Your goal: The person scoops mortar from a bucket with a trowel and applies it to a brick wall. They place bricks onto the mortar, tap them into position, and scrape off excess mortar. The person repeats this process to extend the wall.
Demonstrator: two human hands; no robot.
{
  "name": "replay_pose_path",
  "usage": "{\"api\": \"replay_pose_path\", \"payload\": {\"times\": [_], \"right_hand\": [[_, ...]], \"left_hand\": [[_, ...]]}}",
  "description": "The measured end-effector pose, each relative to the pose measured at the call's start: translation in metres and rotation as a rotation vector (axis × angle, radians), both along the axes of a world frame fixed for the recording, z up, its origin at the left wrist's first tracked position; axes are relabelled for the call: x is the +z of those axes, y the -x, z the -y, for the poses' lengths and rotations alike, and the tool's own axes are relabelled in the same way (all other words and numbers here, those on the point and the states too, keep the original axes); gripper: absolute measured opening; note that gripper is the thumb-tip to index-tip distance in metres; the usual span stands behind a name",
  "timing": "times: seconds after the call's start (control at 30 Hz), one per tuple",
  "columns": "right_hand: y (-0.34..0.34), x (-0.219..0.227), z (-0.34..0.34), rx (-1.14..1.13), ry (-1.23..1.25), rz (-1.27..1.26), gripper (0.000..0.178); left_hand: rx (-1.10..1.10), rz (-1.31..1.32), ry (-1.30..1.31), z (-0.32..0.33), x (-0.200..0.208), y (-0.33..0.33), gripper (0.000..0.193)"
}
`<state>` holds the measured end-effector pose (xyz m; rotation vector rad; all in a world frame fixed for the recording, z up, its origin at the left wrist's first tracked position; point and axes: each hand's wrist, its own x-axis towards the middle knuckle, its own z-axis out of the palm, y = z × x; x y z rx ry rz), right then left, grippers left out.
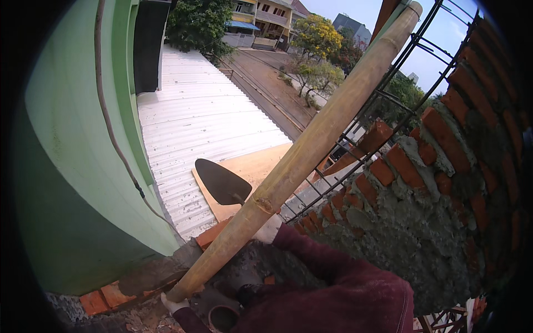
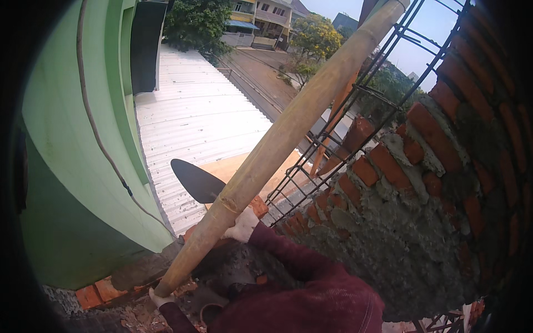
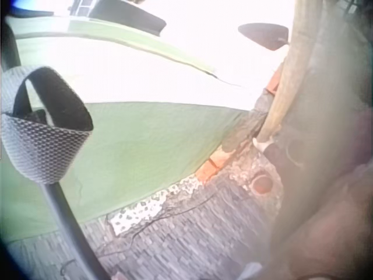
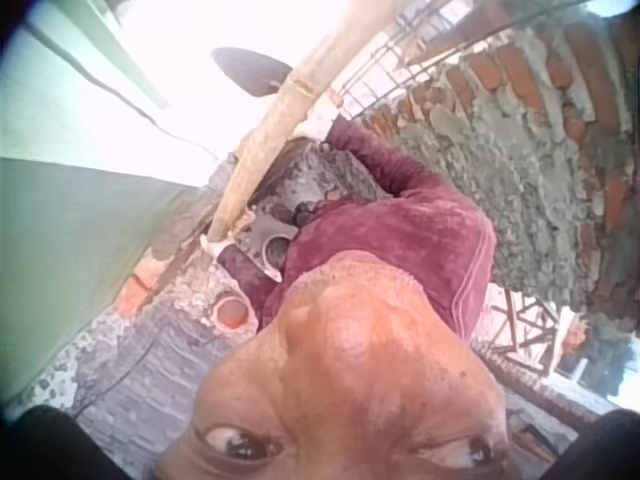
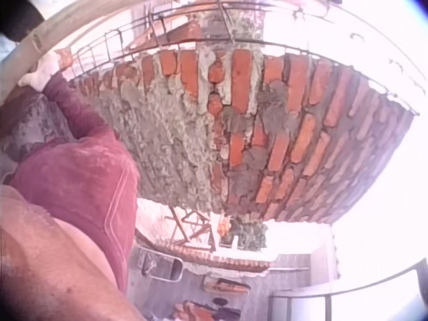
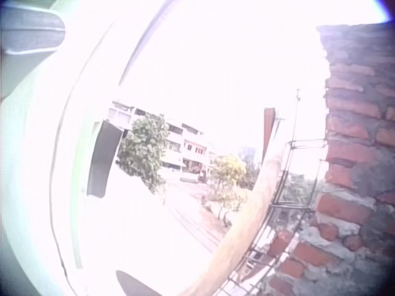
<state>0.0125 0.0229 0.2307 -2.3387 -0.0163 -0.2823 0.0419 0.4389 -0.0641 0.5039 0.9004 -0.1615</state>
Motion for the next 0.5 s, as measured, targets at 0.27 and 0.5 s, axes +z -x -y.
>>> {"api": "replay_pose_path", "payload": {"times": [0.27, 0.5], "right_hand": [[0.005, -0.096, 0.048, 0.063, -0.343, -0.21, 0.035], [0.014, -0.039, 0.007, 0.04, -0.706, -0.277, 0.038]], "left_hand": [[-0.062, -0.049, 0.105, 0.02, 0.007, 0.024, 0.052], [-0.001, -0.097, 0.098, 0.004, 0.034, 0.018, 0.048]]}}
